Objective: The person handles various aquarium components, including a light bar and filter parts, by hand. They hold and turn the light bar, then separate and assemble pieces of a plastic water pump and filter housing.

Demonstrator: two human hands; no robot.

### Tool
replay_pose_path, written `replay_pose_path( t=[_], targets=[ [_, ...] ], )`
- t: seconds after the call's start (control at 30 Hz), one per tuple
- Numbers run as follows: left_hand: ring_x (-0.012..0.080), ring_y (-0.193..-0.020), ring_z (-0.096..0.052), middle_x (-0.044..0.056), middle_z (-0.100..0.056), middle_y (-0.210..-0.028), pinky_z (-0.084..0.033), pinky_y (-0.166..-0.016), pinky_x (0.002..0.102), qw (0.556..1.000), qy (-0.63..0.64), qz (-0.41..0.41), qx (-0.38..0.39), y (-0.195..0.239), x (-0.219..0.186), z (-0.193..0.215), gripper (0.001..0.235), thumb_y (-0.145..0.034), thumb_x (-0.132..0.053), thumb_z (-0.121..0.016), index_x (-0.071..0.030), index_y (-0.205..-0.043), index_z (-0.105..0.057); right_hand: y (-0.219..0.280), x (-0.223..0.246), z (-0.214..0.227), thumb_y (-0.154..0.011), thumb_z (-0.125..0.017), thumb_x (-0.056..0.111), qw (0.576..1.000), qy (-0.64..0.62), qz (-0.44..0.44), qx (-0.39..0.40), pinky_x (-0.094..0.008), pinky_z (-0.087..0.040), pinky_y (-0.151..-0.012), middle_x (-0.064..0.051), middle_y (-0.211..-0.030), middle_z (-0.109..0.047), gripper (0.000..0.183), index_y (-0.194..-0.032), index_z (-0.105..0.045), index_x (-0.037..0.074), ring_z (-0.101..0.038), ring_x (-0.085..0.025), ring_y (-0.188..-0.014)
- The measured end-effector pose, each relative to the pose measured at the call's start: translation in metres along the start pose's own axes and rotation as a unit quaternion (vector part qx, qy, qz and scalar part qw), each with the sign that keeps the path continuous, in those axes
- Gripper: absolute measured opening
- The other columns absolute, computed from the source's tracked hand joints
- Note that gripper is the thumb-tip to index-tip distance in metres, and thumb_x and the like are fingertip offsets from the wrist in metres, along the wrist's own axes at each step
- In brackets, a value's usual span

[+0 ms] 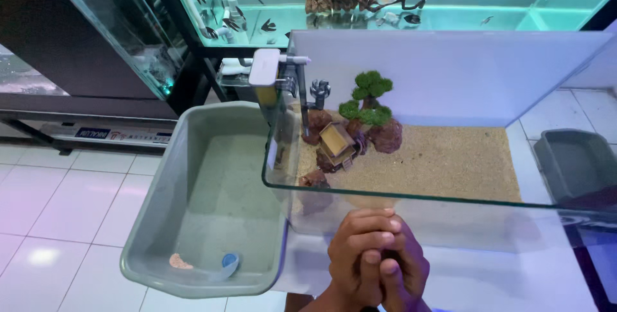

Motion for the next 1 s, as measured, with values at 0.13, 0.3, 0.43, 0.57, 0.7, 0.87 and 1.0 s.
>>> replay_pose_path(
  t=[0.13,0.3,0.43,0.57,0.7,0.87,1.0],
  targets=[
    [0.0360,-0.095,-0.070,0.020,-0.070,-0.100,-0.059,-0.086,0.046,1.000,0.000,0.021,-0.018,-0.033,-0.027,-0.015,0.028,-0.110,-0.022,-0.041,-0.003,-0.104,-0.060,-0.028,0.033,-0.002,-0.109,-0.044,0.046,0.999,-0.026,-0.018,0.018,-0.038,-0.048,-0.091,-0.011,-0.100,-0.061,0.047,-0.099,-0.064,0.004,-0.060,-0.023,-0.094],
    [0.0335,-0.106,-0.066,0.018,-0.067,-0.106,-0.055,-0.098,0.046,0.993,0.009,0.109,-0.038,-0.070,-0.065,-0.023,0.032,-0.112,-0.029,-0.042,-0.003,-0.108,-0.060,-0.058,0.081,-0.001,-0.109,-0.045,0.042,0.995,-0.072,-0.046,0.042,-0.040,-0.047,-0.097,-0.012,-0.107,-0.061,0.046,-0.107,-0.065,0.002,-0.060,-0.025,-0.101],
    [0.0317,-0.116,-0.064,0.016,-0.065,-0.112,-0.053,-0.103,0.044,0.988,0.026,0.148,-0.034,-0.104,-0.061,-0.021,0.028,-0.110,-0.026,-0.046,-0.002,-0.112,-0.061,-0.102,0.090,-0.003,-0.108,-0.043,0.046,0.994,-0.036,-0.075,0.068,-0.036,-0.047,-0.089,-0.007,-0.096,-0.061,0.048,-0.097,-0.065,0.005,-0.058,-0.021,-0.092],
    [0.0240,-0.105,-0.060,0.015,-0.059,-0.119,-0.053,-0.093,0.038,0.981,-0.073,0.178,-0.025,-0.138,-0.032,0.004,0.032,-0.101,-0.027,-0.060,-0.004,-0.124,-0.057,-0.148,0.078,-0.005,-0.101,-0.057,0.029,0.982,-0.050,-0.101,0.151,-0.040,-0.055,-0.086,-0.015,-0.106,-0.066,0.031,-0.111,-0.065,0.000,-0.066,-0.027,-0.097],
    [0.0227,-0.114,-0.044,0.017,-0.044,-0.131,-0.044,-0.103,0.039,0.971,-0.149,0.184,-0.029,-0.179,0.000,0.049,0.068,-0.095,-0.027,-0.075,0.002,-0.148,-0.043,-0.210,0.071,-0.004,-0.097,-0.069,0.016,0.980,0.032,-0.055,0.190,-0.051,-0.059,-0.078,-0.023,-0.106,-0.067,0.040,-0.129,-0.059,-0.006,-0.074,-0.036,-0.090],
    [0.0461,-0.136,-0.037,0.024,-0.029,-0.152,-0.035,-0.113,0.063,0.935,-0.162,0.316,0.009,-0.189,0.058,0.111,0.097,-0.083,-0.033,-0.087,-0.010,-0.160,-0.033,-0.254,-0.008,0.002,-0.086,-0.082,0.020,0.936,0.140,-0.180,0.269,-0.045,-0.056,-0.096,-0.019,-0.123,-0.065,0.067,-0.146,-0.053,0.009,-0.068,-0.038,-0.114],
    [0.0625,-0.146,-0.022,0.031,-0.024,-0.162,-0.027,-0.114,0.074,0.898,-0.156,0.395,0.113,-0.194,0.081,0.130,0.119,-0.073,-0.037,-0.093,-0.009,-0.164,-0.022,-0.263,-0.041,-0.011,-0.080,-0.083,0.018,0.891,0.205,-0.182,0.362,-0.058,-0.054,-0.098,-0.025,-0.125,-0.062,0.078,-0.150,-0.049,0.013,-0.066,-0.048,-0.114]
  ],
)
Point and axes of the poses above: each hand's wrist, its own y-axis away from the middle knuckle, its own z-axis out of the back of the hand, x = y × z, the point moved 2 cm from there along -y, towards the middle knuckle
